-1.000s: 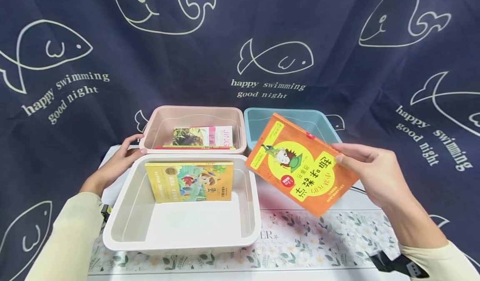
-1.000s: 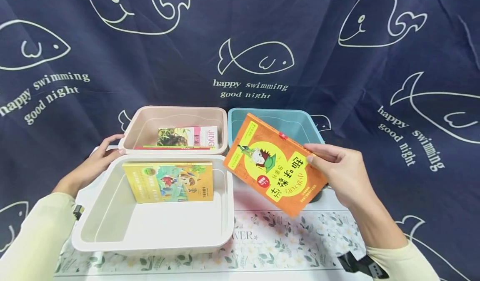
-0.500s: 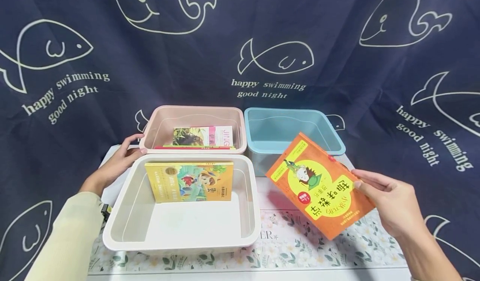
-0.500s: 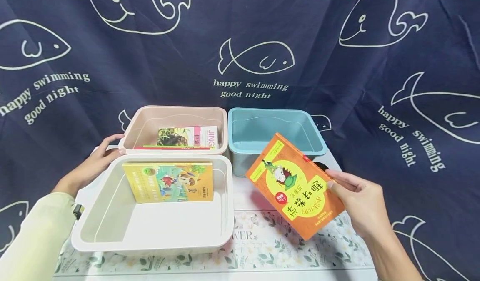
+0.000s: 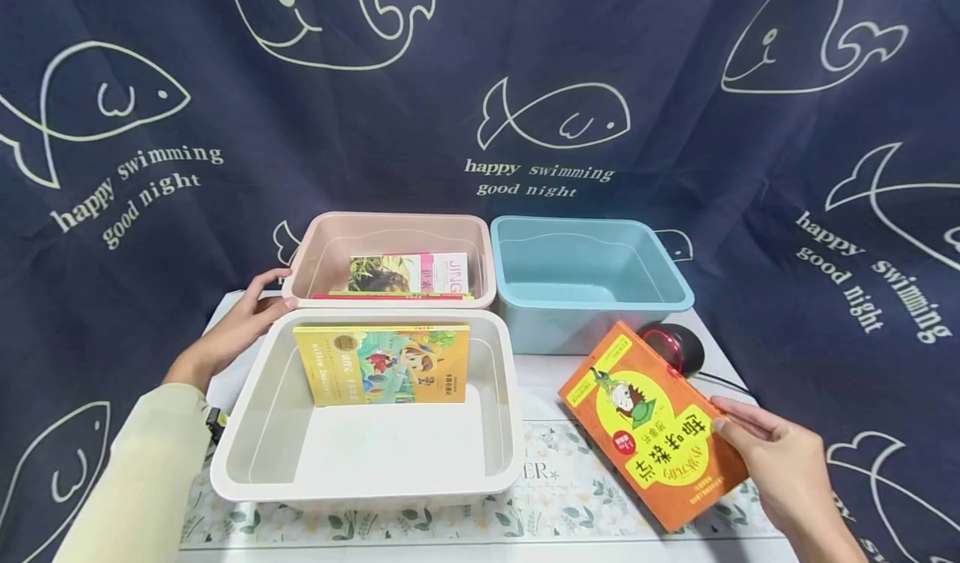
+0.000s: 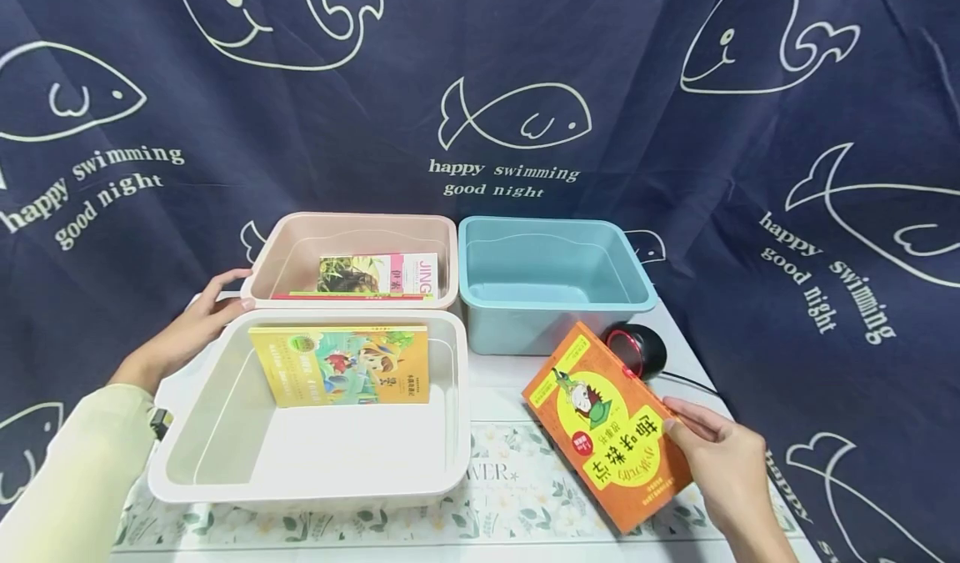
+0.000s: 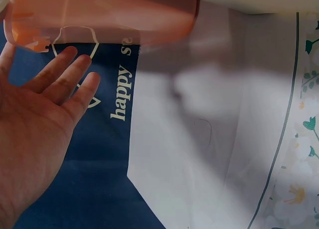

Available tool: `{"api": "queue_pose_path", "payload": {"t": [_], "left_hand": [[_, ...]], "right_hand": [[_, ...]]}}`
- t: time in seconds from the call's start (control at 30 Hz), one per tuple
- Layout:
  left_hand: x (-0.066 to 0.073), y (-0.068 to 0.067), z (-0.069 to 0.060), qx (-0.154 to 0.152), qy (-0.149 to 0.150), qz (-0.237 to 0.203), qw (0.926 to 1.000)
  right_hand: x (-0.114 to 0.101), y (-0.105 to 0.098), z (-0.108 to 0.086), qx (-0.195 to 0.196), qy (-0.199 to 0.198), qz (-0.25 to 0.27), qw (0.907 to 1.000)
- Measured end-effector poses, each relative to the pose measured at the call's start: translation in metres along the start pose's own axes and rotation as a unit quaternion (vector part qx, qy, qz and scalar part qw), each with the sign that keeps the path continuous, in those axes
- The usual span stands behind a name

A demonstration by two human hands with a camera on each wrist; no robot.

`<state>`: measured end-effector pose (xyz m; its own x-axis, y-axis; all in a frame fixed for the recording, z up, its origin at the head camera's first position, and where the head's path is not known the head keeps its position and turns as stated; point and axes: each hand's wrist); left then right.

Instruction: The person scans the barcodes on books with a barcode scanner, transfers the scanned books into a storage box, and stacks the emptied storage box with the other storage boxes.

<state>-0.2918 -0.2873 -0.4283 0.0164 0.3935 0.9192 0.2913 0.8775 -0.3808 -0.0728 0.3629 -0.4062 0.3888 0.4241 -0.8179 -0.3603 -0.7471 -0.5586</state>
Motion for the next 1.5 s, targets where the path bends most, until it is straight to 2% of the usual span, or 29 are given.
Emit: {"api": "queue_pose_path", "payload": {"t": [0.33, 0.5, 0.6, 0.77, 0.97, 1.1, 1.33, 1.5], "left_hand": [[-0.001, -0.002, 0.000, 0.003, -0.002, 0.005, 1.0000], [-0.002, 0.000, 0.001, 0.004, 0.000, 0.005, 1.0000], [-0.002, 0.001, 0.001, 0.003, 0.001, 0.002, 1.0000], [-0.002, 0.001, 0.000, 0.005, -0.004, 0.006, 1.0000], [-0.002, 0.001, -0.001, 0.007, -0.002, 0.005, 1.0000], [-0.004, 0.001, 0.000, 0.007, 0.001, -0.002, 1.0000], [-0.002, 0.002, 0.001, 0.005, 0.000, -0.004, 1.0000], [-0.002, 0.002, 0.002, 0.003, 0.001, -0.010, 0.9999]], "right_hand": [[0.017, 0.003, -0.001, 0.025, 0.034, 0.000, 0.9991], [0.014, 0.003, -0.001, 0.032, 0.050, 0.002, 0.9982], [0.005, 0.001, -0.001, 0.036, 0.037, 0.025, 0.9984], [-0.018, -0.007, 0.001, 0.017, -0.038, 0.071, 0.9966], [-0.058, -0.013, 0.009, -0.026, -0.117, 0.116, 0.9860], [-0.083, -0.013, 0.015, -0.052, -0.151, 0.113, 0.9808], [-0.127, -0.007, 0.020, -0.048, -0.188, 0.014, 0.9809], [-0.159, 0.000, 0.029, -0.074, -0.217, 0.057, 0.9718]]}}
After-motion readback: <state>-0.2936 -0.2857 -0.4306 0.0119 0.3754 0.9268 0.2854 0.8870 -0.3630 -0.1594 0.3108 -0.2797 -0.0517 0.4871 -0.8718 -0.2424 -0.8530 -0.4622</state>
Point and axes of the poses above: each hand's wrist, its own z-axis towards the middle knuckle, its own y-axis out of the palm, x = y × z, and after that the axes turned 7 degrees about -z, right-handed
